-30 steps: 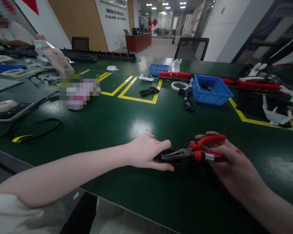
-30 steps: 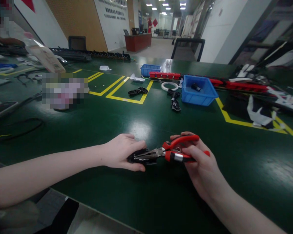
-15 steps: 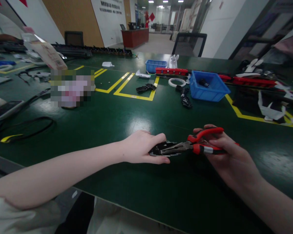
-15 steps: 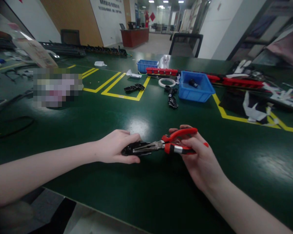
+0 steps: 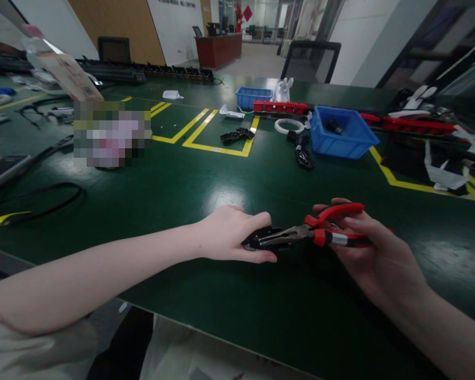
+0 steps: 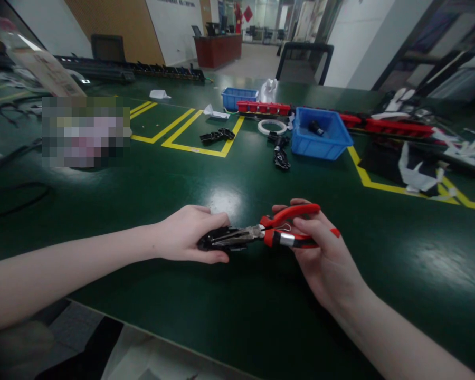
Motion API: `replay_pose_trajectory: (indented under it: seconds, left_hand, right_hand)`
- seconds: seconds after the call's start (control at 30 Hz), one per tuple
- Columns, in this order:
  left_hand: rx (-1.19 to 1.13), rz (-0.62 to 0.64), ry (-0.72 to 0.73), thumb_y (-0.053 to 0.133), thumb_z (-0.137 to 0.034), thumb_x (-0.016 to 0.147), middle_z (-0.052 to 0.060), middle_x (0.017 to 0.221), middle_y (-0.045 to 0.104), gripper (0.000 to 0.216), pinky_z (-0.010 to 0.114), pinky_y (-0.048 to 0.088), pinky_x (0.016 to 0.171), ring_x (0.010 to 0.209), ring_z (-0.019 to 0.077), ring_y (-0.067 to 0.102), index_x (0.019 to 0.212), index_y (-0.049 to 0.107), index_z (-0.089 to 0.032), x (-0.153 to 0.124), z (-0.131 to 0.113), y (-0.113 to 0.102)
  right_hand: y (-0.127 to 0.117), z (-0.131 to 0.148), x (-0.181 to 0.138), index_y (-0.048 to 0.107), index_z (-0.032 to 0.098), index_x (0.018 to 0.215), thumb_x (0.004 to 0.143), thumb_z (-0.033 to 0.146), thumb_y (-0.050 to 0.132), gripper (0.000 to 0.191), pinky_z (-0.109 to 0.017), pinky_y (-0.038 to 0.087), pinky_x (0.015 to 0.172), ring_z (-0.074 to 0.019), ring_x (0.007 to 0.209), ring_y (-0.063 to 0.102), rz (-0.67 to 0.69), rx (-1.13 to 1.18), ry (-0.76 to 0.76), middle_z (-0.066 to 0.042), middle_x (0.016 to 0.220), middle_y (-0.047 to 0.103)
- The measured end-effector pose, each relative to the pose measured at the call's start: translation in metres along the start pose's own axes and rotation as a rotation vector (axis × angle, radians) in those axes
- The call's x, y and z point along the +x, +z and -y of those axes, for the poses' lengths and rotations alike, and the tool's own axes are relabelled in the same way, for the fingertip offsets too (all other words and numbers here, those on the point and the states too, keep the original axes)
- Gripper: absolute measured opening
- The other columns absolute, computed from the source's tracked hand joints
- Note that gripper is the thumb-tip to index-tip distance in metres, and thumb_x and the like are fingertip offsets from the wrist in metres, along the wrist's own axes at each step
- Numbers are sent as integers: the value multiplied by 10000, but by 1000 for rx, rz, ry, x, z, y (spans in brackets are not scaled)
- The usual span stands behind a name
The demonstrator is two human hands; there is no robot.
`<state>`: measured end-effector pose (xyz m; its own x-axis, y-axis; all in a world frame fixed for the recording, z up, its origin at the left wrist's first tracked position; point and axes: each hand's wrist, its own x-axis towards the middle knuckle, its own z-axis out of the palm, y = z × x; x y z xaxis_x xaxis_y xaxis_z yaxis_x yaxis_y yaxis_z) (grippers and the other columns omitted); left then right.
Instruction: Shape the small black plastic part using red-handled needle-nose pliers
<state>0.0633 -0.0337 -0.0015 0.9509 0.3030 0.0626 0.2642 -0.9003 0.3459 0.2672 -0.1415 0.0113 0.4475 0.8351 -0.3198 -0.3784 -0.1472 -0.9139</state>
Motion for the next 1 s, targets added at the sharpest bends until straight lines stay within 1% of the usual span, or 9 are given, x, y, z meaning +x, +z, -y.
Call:
replay_pose_trajectory:
  seconds: [0.13, 0.37, 0.5, 0.73, 0.9, 1.0]
  left_hand:
    - [19, 8, -7, 500, -611, 843, -38, 629, 533, 428, 216, 326, 511, 535, 125, 508, 865, 472, -185, 1, 0, -1]
    - [12, -18, 29, 491, -613, 847, -43, 616, 532, 428, 216, 329, 505, 519, 119, 503, 870, 478, -185, 0, 1, 1]
    - [20, -14, 14, 506, -610, 842, -40, 617, 534, 427, 216, 324, 505, 519, 120, 498, 873, 487, -184, 1, 0, 1]
    - [24, -24, 29, 504, -609, 844, -43, 615, 525, 425, 221, 313, 500, 507, 117, 476, 860, 484, -184, 1, 1, 1]
    - [15, -11, 15, 494, -619, 844, -40, 624, 525, 435, 223, 324, 507, 523, 122, 488, 871, 485, -185, 2, 1, 0]
    - [14, -22, 19, 496, -616, 845, -41, 621, 523, 431, 222, 317, 505, 525, 123, 490, 874, 485, -186, 1, 1, 1]
  right_hand:
    - [3, 1, -2, 639, 268, 888, 586, 287, 733, 316, -366, 571, 829, -226, 925, 685, -11, 5, 24, 0, 932, 728]
    - [4, 1, -1, 636, 279, 859, 594, 276, 722, 279, -374, 567, 848, -228, 925, 688, -10, -14, 2, 7, 916, 729]
    - [3, 0, 0, 644, 274, 840, 583, 282, 739, 274, -370, 575, 831, -232, 919, 690, -11, -18, 4, 8, 903, 731]
    - [1, 0, 0, 663, 268, 838, 547, 260, 785, 315, -314, 590, 761, -205, 871, 699, -17, -4, 5, 27, 889, 729]
    - [3, 4, -2, 664, 237, 826, 533, 232, 802, 324, -247, 589, 696, -187, 834, 701, -25, 19, 2, 12, 866, 733]
    - [3, 4, -2, 664, 232, 835, 534, 236, 807, 334, -229, 587, 681, -184, 837, 701, -34, 24, -4, 4, 868, 735]
